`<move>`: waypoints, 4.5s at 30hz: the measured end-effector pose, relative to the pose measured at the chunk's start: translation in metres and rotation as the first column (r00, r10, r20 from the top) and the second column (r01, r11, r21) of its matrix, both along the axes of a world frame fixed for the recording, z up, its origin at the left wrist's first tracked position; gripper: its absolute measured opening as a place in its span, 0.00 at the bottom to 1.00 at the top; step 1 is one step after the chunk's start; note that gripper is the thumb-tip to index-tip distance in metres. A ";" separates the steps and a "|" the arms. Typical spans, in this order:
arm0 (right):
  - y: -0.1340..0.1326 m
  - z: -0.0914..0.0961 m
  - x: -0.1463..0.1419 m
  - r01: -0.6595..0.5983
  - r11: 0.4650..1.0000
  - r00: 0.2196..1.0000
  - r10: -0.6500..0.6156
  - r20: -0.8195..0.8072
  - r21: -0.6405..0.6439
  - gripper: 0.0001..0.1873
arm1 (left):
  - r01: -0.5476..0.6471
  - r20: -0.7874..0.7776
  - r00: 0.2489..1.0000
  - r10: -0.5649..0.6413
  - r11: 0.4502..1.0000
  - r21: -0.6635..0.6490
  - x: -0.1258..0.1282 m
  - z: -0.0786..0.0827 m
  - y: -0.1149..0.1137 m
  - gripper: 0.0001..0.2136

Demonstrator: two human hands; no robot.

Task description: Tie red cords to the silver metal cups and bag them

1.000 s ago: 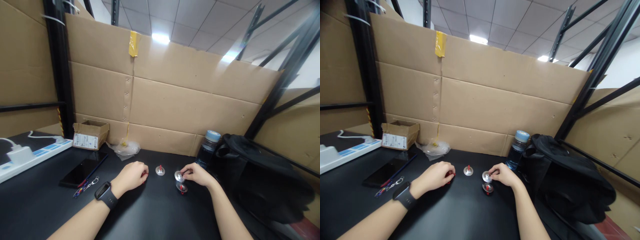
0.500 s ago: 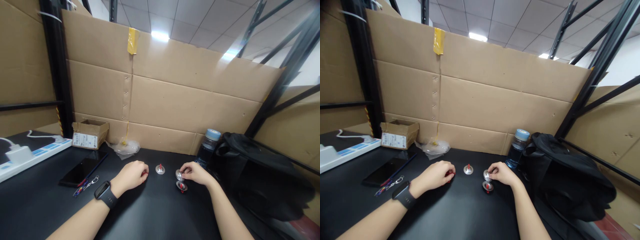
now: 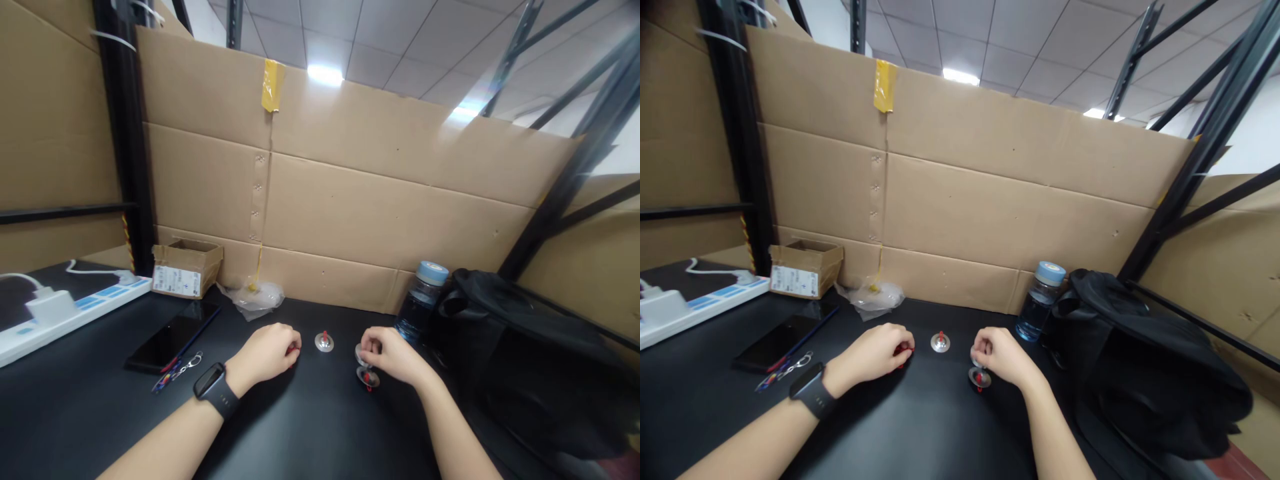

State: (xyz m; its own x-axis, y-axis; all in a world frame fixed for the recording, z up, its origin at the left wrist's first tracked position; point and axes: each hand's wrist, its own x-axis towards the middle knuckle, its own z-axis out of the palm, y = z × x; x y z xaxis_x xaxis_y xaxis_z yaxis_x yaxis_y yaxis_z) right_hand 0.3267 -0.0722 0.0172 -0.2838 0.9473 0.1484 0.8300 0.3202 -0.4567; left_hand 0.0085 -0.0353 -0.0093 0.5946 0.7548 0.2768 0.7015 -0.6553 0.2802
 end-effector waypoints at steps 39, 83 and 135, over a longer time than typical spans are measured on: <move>-0.019 0.004 -0.045 -0.249 0.967 0.915 0.219 -0.339 -0.046 0.07 | 0.221 0.238 0.950 -0.201 0.973 -0.059 0.013 0.008 -0.023 0.15; -0.026 0.000 -0.072 -0.226 0.958 0.931 0.265 -0.252 0.174 0.05 | 0.371 0.652 0.758 -0.025 0.838 -0.399 0.028 0.002 -0.017 0.16; -0.027 0.001 -0.074 -0.252 0.965 0.959 0.258 -0.114 0.067 0.13 | 0.317 0.364 0.899 -0.244 0.936 -0.154 0.024 0.002 -0.023 0.16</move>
State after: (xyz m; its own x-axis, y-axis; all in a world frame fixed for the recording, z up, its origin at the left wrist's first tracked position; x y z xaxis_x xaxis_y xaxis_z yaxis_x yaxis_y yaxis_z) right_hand 0.2532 -0.0995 0.0184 -0.4920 0.8361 0.2425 0.6574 0.5395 -0.5261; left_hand 0.0324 -0.0587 -0.0071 0.6894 0.6319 0.3543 0.3380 -0.7131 0.6142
